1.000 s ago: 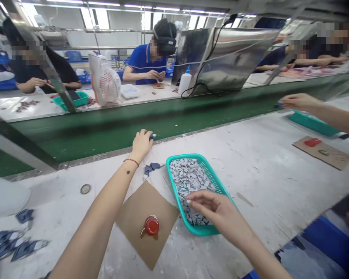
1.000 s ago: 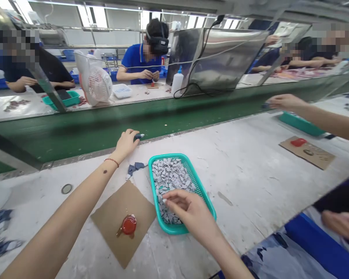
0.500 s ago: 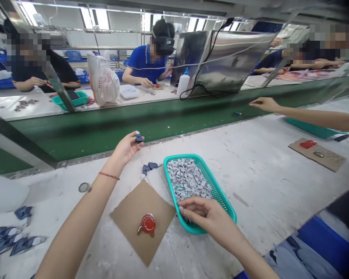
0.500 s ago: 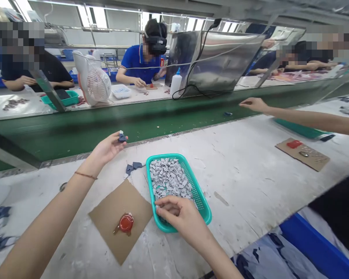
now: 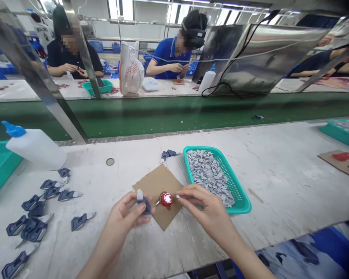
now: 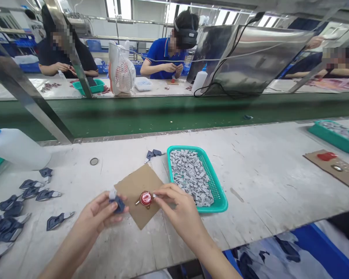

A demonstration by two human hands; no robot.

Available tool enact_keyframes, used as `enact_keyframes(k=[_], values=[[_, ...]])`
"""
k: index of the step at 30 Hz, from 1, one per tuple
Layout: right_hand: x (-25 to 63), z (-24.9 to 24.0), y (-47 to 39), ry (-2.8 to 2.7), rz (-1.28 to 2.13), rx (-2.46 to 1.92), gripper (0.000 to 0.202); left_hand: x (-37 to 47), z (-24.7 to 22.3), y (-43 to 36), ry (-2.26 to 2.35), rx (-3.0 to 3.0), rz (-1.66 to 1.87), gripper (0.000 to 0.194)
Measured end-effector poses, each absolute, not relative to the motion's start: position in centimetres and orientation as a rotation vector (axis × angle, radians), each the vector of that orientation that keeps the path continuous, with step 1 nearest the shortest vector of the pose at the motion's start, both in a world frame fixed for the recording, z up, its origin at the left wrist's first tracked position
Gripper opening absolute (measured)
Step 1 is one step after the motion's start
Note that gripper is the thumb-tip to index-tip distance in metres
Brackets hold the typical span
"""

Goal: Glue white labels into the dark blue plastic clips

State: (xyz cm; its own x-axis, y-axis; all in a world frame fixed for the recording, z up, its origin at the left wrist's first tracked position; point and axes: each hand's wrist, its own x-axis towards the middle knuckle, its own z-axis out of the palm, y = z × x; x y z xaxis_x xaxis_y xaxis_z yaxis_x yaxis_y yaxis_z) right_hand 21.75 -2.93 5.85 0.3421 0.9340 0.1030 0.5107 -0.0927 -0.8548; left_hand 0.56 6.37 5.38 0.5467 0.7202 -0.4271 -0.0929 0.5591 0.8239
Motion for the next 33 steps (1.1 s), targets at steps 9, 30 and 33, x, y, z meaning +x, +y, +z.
enact_keyframes(k=[9, 30, 33], values=[[20.7, 6.7, -0.3, -1.600, 0.643, -1.924, 0.019, -1.2, 1.8, 1.8, 0.873, 0.753, 0.597, 0.034], [21.2, 7.0, -0.5, -1.459, 0.742, -1.967, 0.020, -0.5, 1.2, 1.6, 0.723, 0.714, 0.646, 0.023], [21.0, 6.7, -0.6, -1.473, 0.730, -1.971, 0.021, -0.2, 1.2, 1.6, 0.716, 0.719, 0.655, 0.021]])
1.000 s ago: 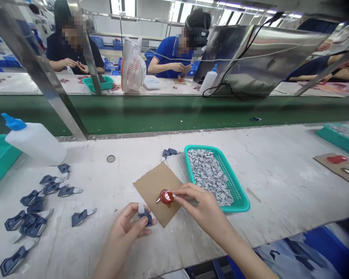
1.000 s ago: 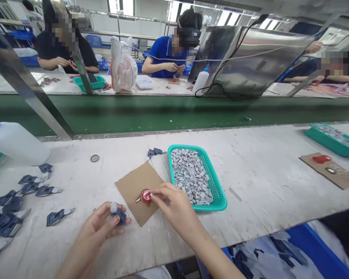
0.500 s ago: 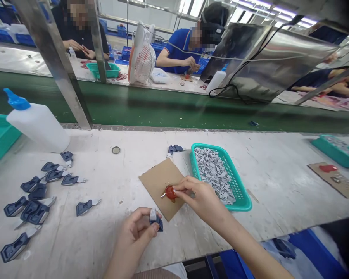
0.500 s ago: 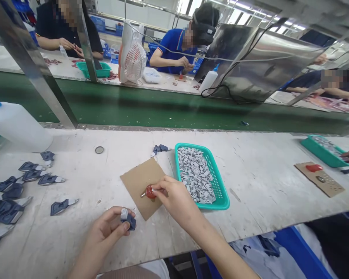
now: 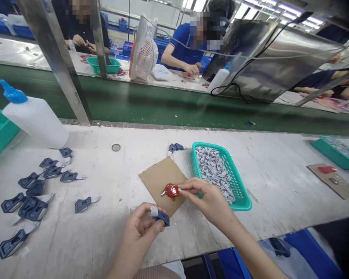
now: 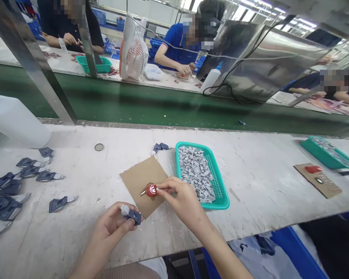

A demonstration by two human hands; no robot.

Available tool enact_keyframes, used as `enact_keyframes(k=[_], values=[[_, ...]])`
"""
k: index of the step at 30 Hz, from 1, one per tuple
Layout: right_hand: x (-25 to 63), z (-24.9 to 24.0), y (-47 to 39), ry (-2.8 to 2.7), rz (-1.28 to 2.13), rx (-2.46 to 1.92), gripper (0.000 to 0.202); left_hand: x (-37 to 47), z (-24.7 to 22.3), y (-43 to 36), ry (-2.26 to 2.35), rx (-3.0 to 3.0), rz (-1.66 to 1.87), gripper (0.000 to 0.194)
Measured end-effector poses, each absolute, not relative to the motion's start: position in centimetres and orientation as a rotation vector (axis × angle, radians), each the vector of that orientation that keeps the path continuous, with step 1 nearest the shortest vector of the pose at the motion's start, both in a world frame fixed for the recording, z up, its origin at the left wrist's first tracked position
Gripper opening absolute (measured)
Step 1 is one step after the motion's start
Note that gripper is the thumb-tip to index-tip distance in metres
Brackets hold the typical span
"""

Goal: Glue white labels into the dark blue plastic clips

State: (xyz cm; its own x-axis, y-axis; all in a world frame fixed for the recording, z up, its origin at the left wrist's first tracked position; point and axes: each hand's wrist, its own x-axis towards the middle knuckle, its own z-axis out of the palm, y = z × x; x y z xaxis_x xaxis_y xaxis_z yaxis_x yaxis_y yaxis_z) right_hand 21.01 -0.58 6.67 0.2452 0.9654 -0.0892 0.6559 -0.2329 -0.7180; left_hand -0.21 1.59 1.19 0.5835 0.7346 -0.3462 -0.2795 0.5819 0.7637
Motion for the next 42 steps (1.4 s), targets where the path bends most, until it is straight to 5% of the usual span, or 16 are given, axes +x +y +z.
enact_keyframes(k=[32, 42], values=[[15.5, 10.9, -2.8, -1.468, 0.918, -1.553, 0.010, -0.1, 3.8, 0.5, 0.720, 0.808, 0.892, 0.012], [16.1, 9.9, -2.9, -0.980, 1.510, -1.368, 0.014, -0.7, 3.6, 0.6, 0.780, 1.059, 0.913, 0.005]])
